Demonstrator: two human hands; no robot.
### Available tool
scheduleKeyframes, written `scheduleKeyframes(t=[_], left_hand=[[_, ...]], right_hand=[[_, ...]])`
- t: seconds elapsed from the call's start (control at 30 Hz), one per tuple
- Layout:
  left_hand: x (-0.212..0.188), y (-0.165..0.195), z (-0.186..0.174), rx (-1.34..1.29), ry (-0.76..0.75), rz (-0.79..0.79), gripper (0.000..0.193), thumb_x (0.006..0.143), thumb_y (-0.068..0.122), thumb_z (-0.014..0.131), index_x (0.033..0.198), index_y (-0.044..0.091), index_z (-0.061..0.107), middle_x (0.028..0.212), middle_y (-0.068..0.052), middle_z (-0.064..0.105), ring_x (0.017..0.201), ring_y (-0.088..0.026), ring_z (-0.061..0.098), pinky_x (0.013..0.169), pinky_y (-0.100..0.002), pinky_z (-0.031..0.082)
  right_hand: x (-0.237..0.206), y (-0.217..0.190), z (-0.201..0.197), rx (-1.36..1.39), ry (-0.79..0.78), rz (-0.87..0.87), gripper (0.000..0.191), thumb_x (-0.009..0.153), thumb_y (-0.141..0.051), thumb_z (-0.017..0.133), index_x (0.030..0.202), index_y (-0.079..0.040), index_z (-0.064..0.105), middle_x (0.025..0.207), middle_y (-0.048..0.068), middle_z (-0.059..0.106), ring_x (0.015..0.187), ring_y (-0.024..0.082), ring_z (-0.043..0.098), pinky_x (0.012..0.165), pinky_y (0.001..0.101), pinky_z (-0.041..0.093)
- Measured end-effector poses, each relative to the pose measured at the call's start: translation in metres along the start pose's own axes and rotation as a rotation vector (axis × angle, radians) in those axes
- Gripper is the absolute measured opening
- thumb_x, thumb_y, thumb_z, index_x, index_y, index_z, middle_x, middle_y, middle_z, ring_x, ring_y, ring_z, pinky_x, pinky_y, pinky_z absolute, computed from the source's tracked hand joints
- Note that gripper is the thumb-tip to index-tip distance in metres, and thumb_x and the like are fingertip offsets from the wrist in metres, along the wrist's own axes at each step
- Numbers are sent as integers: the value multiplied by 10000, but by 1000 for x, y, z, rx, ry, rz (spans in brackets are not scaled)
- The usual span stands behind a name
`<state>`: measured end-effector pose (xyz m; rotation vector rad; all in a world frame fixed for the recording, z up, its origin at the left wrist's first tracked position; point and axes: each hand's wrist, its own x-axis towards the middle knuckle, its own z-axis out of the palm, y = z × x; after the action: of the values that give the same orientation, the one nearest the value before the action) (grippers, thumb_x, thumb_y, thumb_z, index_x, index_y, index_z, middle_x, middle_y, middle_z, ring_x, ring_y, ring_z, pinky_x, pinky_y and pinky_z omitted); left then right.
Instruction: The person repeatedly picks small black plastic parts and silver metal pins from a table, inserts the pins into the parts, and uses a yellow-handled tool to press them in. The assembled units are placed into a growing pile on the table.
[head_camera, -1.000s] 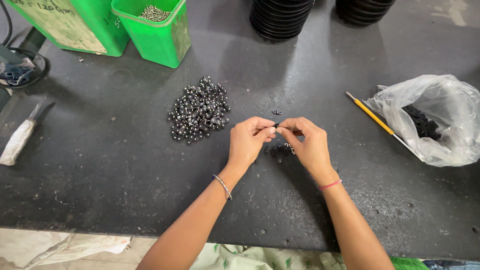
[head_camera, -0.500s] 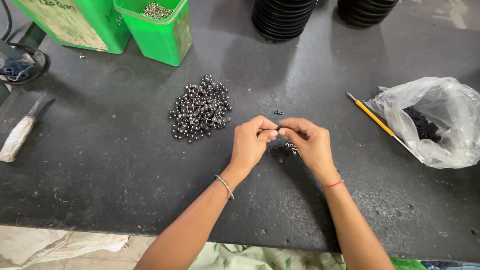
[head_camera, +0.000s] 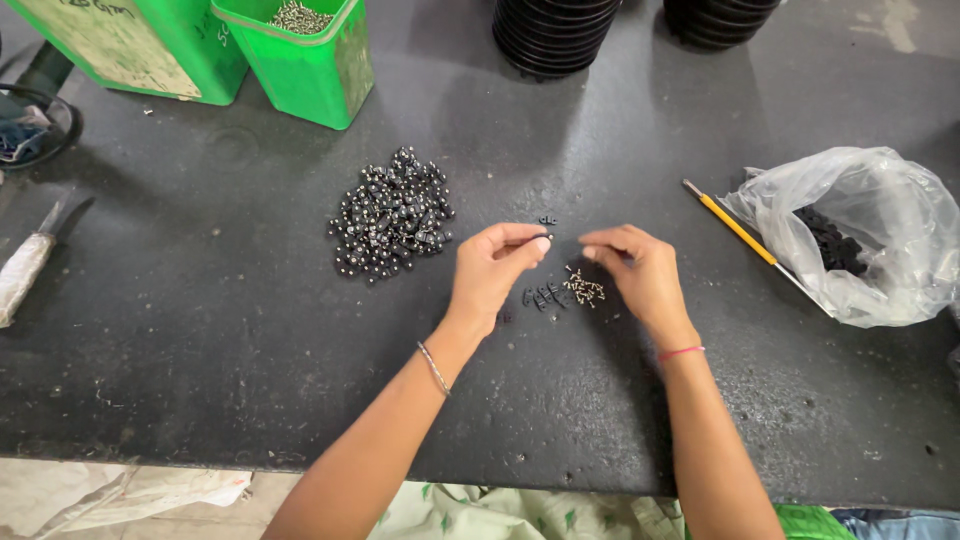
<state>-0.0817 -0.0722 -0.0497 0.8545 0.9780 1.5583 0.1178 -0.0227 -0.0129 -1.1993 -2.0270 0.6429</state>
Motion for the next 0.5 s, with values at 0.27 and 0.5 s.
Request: scheduleKeyframes(t=[0.27, 0.5], left_hand=[[6, -5, -5, -58, 105, -33, 142, 871, 11, 787, 968, 1, 683, 956, -98, 739, 862, -95, 681, 798, -241, 543], [7, -2, -1, -69, 53, 33, 139, 888, -9, 723, 963, 4, 608, 1058, -122, 765, 929, -113, 710, 841, -253, 579]], right_hand=[[-1, -29, 5, -278, -138, 33, 153, 832, -257, 788, 932, -144, 811, 872, 40, 726, 754, 241, 688, 698, 359, 531], [-4, -32, 11, -471, -91, -128, 107, 844, -222, 788, 877, -121, 775, 822, 62, 711, 805, 273, 692, 685, 395, 531]])
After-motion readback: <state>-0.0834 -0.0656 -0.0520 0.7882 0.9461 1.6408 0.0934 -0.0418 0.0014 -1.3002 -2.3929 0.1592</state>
